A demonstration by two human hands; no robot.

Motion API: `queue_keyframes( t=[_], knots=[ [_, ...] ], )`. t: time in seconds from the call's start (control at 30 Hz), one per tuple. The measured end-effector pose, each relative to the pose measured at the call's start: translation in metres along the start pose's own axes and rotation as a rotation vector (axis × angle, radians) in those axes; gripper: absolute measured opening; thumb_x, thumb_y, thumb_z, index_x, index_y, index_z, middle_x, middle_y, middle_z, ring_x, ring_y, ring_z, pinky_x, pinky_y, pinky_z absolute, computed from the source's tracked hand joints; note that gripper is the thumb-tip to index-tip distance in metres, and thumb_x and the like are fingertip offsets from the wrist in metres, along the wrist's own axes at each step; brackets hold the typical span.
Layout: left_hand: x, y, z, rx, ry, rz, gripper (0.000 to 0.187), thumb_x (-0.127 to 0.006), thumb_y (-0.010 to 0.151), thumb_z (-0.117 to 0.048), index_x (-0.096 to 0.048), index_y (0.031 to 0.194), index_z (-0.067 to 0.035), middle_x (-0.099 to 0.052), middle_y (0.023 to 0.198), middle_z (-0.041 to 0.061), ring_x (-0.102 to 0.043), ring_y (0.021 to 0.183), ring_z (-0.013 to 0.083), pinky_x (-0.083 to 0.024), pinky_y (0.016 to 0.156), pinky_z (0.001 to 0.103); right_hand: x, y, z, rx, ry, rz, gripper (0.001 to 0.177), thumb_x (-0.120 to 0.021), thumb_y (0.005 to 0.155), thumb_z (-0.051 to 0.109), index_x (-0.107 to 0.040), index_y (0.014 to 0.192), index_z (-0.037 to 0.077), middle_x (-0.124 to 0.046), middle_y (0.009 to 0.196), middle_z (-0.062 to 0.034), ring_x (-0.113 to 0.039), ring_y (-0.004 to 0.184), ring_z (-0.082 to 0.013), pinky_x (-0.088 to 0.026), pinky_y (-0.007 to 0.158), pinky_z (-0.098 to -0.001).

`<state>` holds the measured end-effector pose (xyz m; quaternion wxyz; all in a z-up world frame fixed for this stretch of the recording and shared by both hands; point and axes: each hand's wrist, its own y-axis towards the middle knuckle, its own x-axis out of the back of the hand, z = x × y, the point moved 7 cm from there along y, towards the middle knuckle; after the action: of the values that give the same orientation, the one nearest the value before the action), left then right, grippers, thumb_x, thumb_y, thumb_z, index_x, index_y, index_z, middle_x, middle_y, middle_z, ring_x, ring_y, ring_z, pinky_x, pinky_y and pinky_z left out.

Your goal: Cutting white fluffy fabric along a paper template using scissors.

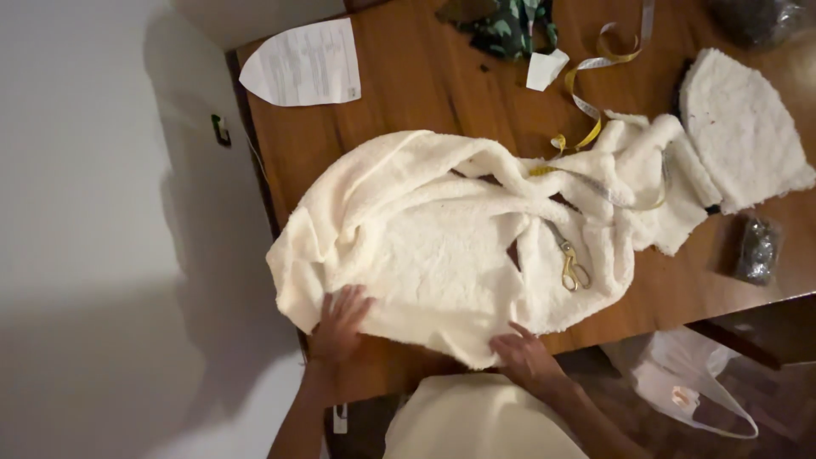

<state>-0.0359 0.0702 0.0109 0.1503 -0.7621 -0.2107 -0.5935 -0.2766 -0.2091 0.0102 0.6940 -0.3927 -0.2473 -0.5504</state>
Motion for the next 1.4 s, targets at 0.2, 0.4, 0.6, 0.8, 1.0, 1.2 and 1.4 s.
queue_keyframes(
  t=[0.2, 0.4, 0.6, 0.8, 1.0, 1.2, 1.4],
  knots=[
    [0.004, -0.039, 0.064, 0.119, -0.058, -0.463, 0.018, -0.062, 0.093, 0.0, -0.069, 0.106, -0.01, -0.065, 0.131, 0.008, -0.057, 0.133, 0.0345, -0.04, 0.119, 0.056, 0.026, 0.001, 0.016, 0.057, 0.133, -0.041, 0.047, -0.084, 0.072, 0.016, -0.067, 0.114, 0.002, -0.073, 0.115, -0.0157, -0.063, 0.113, -0.0407, -0.045, 0.104, -0.0488],
    [0.092, 0.011, 0.083, 0.281, -0.322, -0.311, 0.037, -0.055, 0.077, 0.007, -0.072, 0.108, -0.005, -0.073, 0.109, 0.016, -0.066, 0.111, 0.0389, -0.05, 0.105, 0.048, 0.036, 0.011, -0.03, -0.342, 0.239, 0.225, 0.064, -0.084, 0.078, 0.031, -0.063, 0.136, 0.013, -0.073, 0.117, -0.0126, -0.069, 0.104, -0.032, -0.054, 0.087, -0.0409],
    [0.067, 0.088, 0.123, 0.265, -0.293, -0.178, 0.031, -0.063, 0.08, -0.002, -0.075, 0.109, -0.004, -0.075, 0.11, 0.019, -0.069, 0.104, 0.037, -0.053, 0.096, 0.044, 0.083, 0.063, -0.097, -0.427, 0.19, 0.095, 0.055, -0.078, 0.086, 0.041, -0.066, 0.13, 0.01, -0.074, 0.11, -0.0148, -0.071, 0.099, -0.0307, -0.053, 0.091, -0.042],
    [0.078, 0.195, 0.124, 0.406, -0.233, 0.01, 0.028, -0.07, 0.084, -0.016, -0.078, 0.109, -0.008, -0.077, 0.103, 0.018, -0.069, 0.091, 0.034, -0.049, 0.092, 0.049, 0.13, 0.11, -0.156, -0.541, 0.135, -0.041, 0.054, -0.069, 0.094, 0.052, -0.068, 0.123, 0.006, -0.075, 0.102, -0.0172, -0.074, 0.091, -0.0288, -0.052, 0.095, -0.0433],
    [0.079, 0.232, 0.119, 0.405, 0.011, -0.289, 0.017, -0.075, 0.082, -0.016, -0.076, 0.097, -0.009, -0.074, 0.097, 0.01, -0.067, 0.101, 0.0322, -0.047, 0.087, 0.05, 0.149, 0.136, -0.177, -0.472, 0.145, -0.31, 0.058, -0.067, 0.094, 0.052, -0.065, 0.124, 0.003, -0.071, 0.116, -0.0201, -0.066, 0.106, -0.0363, -0.05, 0.096, -0.0481],
    [0.093, 0.229, 0.079, 0.311, 0.034, -0.414, 0.04, -0.083, 0.075, -0.009, -0.074, 0.114, -0.007, -0.065, 0.12, 0.01, -0.058, 0.117, 0.0326, -0.044, 0.105, 0.053, 0.158, 0.103, -0.155, -0.585, 0.063, -0.4, 0.056, -0.075, 0.089, 0.04, -0.06, 0.132, 0.007, -0.064, 0.132, -0.0178, -0.058, 0.124, -0.0373, -0.047, 0.1, -0.0507],
    [0.049, 0.199, 0.01, 0.232, -0.053, -0.445, 0.026, -0.074, 0.096, -0.009, -0.07, 0.122, -0.008, -0.058, 0.141, 0.01, -0.052, 0.137, 0.0286, -0.039, 0.122, 0.049, 0.159, 0.058, -0.094, -0.594, -0.193, -0.605, 0.067, -0.082, 0.083, 0.032, -0.052, 0.138, 0.01, -0.056, 0.135, -0.0178, -0.055, 0.121, -0.0357, -0.047, 0.099, -0.0541]
  ],
)
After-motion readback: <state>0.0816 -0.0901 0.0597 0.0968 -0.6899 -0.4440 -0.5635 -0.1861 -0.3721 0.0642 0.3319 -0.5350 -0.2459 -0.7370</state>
